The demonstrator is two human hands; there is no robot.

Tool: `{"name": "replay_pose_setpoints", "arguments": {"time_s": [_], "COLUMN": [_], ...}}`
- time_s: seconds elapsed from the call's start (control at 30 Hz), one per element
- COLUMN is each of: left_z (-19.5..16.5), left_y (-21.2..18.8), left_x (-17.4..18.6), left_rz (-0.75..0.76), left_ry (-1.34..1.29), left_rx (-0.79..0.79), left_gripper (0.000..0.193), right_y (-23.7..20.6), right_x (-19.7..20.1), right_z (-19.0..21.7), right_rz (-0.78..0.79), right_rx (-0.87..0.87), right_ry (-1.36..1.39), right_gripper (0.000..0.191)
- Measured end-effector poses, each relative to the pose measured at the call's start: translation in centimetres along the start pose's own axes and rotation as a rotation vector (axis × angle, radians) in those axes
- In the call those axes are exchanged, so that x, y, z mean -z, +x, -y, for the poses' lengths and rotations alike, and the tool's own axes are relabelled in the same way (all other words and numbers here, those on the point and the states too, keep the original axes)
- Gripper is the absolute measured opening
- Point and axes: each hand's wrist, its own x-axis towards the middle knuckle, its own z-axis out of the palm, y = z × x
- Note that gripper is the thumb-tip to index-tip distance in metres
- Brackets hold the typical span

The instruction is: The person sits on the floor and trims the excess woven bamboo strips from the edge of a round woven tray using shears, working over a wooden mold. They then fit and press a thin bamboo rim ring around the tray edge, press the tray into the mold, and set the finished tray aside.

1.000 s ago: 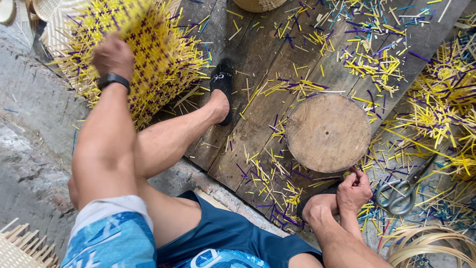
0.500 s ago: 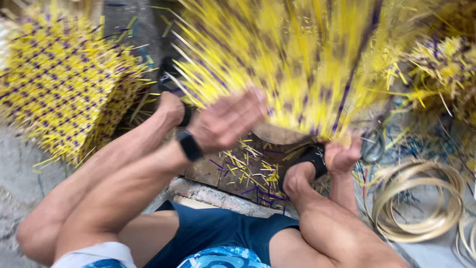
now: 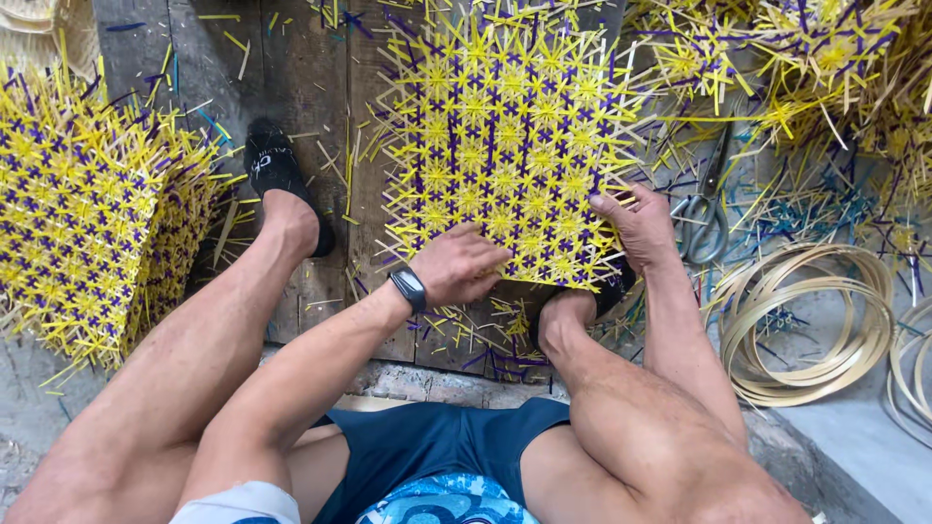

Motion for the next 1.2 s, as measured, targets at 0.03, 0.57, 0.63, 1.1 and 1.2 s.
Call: {"name": "replay_pose_setpoints", "arguments": {"time_s": [0.03,0.57,0.63,1.1,1.2], "left_z": [0.1,-2.9,-3.5,-5.3,-5.4], "left_y": [0.9,5.9,5.5,4.0,3.9], "left_x": [0.9,3.6,3.3,2.0,2.0], "left_rz": [-0.062,0.143,0.145,0.098,0.114], "left_ry": [0.053,0.348,0.311,0.379,0.374], "left_rx": [0.016,0.284,0.301,0.250,0.279], "left_gripper": [0.051,0.133,0.134,0.129,0.131], "right_y": [-0.1,-2.7,-4.1,-22.4,-23.6], "right_x": [-0.1,0.6,2.3,18.9,18.7], "right_z": [-0.1,-3.9,-5.2,-16.0,-15.4], "right_rz": [-0.001,-0.118,-0.368,-1.015,-1.088], "right_rx": [0.005,0.201,0.312,0.146,0.206], "right_ry": [-0.008,-0.057,-0.092,-0.831,-0.800], "right_gripper": [0.030,0.035,0.036,0.013,0.009]}}
